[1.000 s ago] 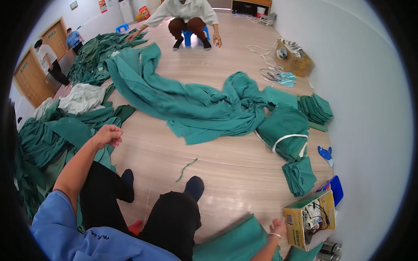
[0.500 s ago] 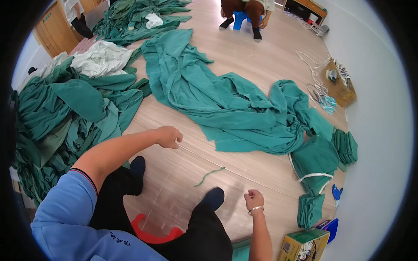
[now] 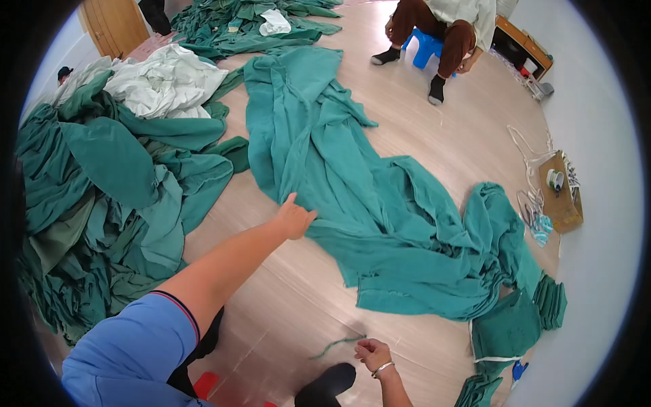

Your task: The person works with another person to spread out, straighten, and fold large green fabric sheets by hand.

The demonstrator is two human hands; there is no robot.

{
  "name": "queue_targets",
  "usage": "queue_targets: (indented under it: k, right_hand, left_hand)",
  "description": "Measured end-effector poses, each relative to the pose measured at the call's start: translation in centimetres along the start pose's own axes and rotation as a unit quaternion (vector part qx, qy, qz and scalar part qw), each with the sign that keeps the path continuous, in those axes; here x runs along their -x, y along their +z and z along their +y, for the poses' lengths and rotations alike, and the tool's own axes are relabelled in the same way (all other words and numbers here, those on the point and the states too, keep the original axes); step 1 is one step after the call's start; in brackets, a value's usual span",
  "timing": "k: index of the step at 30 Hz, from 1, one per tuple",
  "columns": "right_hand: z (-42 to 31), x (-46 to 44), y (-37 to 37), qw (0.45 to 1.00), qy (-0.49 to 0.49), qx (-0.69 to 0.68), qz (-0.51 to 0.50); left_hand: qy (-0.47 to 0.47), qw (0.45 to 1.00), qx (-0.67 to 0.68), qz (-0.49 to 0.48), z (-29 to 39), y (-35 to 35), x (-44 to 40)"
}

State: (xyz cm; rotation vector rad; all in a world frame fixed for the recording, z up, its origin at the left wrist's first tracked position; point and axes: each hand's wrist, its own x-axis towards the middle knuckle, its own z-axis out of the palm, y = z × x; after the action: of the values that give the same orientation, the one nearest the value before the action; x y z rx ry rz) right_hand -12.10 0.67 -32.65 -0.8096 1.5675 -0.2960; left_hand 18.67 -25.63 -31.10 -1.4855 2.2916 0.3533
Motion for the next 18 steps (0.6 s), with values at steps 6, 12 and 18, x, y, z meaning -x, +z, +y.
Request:
queue_targets:
  k: [6,12,18]
  right_hand:
    - [-3.4,-3.7,-2.2,0.99,-0.076,-0.024,0.113]
    - [-9.8,-7.0,-7.7,0.912,-0.251,-0.005,0.325]
    - [-12.0,-9.0,-12.0,0.842,-0.275,0.069,0.459]
  left_hand:
    - [0.15,0.985,0.054,0.066,-5.0,-8.7,3.4]
    - [0.113,0.89,0.247,0.365,-10.1,-16.6,8.6]
    - [0.071,0.845,0.306,0.432,-13.2,-15.2,13.1]
